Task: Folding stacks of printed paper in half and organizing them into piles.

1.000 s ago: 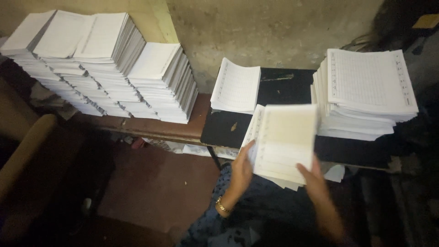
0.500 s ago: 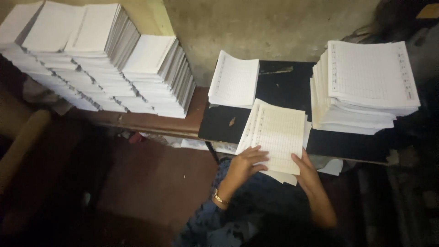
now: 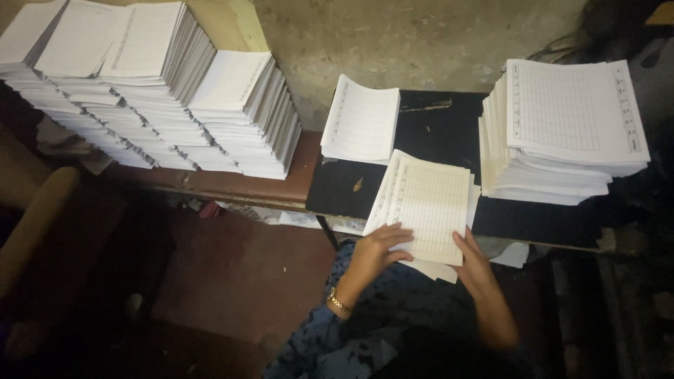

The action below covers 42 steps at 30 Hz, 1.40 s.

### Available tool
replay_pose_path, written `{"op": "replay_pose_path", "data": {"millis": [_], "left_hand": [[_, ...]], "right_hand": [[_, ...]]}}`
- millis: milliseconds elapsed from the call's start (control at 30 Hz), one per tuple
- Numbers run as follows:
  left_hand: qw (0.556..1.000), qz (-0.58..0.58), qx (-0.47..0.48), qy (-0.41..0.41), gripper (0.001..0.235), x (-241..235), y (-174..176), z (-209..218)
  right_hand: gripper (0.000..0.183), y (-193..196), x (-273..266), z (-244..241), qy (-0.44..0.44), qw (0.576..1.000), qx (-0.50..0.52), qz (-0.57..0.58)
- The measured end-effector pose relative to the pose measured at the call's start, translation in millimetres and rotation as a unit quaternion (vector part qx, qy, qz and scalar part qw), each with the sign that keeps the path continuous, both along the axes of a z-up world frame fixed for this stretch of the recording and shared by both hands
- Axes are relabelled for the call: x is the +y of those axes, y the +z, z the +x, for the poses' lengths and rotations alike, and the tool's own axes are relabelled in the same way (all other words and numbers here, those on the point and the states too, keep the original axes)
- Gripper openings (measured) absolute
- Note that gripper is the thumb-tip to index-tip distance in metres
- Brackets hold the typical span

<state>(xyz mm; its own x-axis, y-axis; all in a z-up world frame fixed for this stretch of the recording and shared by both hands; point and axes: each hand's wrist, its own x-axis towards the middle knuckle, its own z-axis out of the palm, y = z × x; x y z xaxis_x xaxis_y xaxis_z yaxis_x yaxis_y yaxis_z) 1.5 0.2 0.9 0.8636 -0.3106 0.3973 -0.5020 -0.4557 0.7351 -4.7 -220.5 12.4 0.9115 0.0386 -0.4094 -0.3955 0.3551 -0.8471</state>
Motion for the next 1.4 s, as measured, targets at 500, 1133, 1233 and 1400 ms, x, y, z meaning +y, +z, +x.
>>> {"op": "replay_pose_path", "data": {"millis": [500, 1133, 1233, 1400], "left_hand": [[0.994, 0.030, -0.107, 0.018, 0.086, -24, -9, -11], [0.998, -0.048, -0.029, -0.029, 0.062, 0, -21, -5], [0.981, 0.178, -0.070, -0.038, 0.071, -4, -41, -1], [0.994, 0.070, 0.073, -0.029, 0.057, -4, 8, -12]], "right_hand": [[0.077, -11, 3, -8, 0.007, 0.998, -0.051, -0.043], [0.066, 55, -114, -99, -0.196, 0.964, -0.126, -0.128], [0.068, 73, -106, -111, -0.214, 0.941, -0.082, -0.249], [0.064, 79, -39, -72, -0.172, 0.976, -0.058, -0.121]]}}
